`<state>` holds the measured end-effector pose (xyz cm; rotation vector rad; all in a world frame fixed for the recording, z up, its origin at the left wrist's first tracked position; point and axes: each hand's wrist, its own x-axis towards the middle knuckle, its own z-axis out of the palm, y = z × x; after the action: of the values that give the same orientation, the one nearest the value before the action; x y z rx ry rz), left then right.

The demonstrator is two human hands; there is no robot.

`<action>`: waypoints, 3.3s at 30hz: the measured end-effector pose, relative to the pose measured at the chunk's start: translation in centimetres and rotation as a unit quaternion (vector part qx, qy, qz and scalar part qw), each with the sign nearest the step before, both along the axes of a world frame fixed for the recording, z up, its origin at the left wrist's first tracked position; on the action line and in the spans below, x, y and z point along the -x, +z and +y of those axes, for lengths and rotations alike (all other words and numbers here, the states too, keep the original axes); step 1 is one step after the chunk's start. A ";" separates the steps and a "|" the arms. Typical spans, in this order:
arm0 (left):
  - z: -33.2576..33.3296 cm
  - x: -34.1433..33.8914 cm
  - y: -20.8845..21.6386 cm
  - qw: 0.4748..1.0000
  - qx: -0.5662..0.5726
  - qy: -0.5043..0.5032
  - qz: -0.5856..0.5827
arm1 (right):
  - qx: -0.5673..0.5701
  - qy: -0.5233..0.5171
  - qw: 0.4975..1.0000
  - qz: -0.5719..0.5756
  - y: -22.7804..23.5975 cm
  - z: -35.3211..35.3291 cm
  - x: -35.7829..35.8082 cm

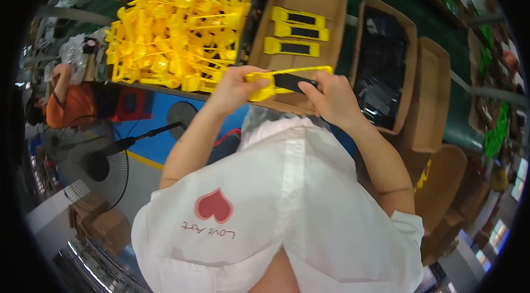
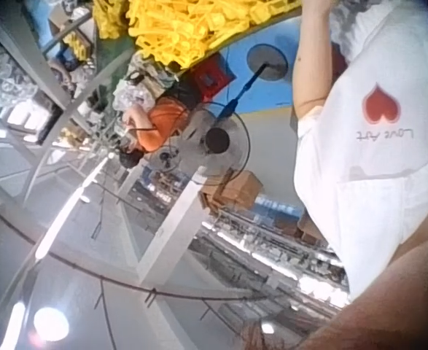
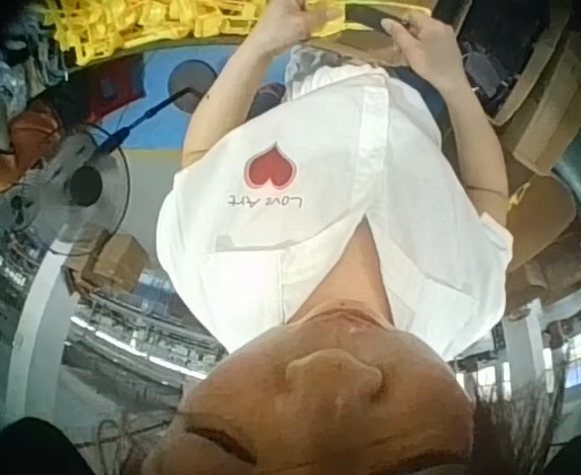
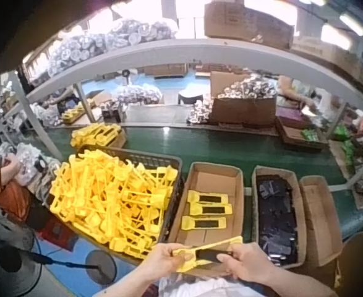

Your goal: Assembling small solar lighting components by inserting solar panels into yellow plastic housings.

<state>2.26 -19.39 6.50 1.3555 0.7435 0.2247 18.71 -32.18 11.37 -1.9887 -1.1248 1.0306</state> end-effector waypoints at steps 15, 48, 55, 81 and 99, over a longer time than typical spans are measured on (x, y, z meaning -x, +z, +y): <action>0.8 1.2 0.2 0.997 0.045 -0.069 0.001 | -0.017 -0.006 0.999 0.038 -0.9 -0.7 -1.5; 1.2 0.2 -3.3 0.989 0.137 -0.061 -0.007 | 0.010 0.018 0.994 -0.112 -3.1 -1.4 -1.3; 0.1 -0.3 -1.5 0.994 0.107 -0.021 -0.015 | 0.006 -0.004 0.982 -0.189 -4.9 -0.6 -0.3; -4.4 -5.8 -3.6 0.884 -0.388 -0.197 0.172 | 0.017 -0.082 0.992 0.099 -9.0 -4.0 -1.5; 1.4 -7.3 -8.9 0.785 -0.610 0.103 0.011 | 0.128 -0.171 0.920 -0.329 -16.9 -7.6 -17.9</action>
<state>9.60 -17.97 -2.45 2.4987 0.7720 0.9954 36.62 -39.82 -5.52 -2.7351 -0.9257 0.3279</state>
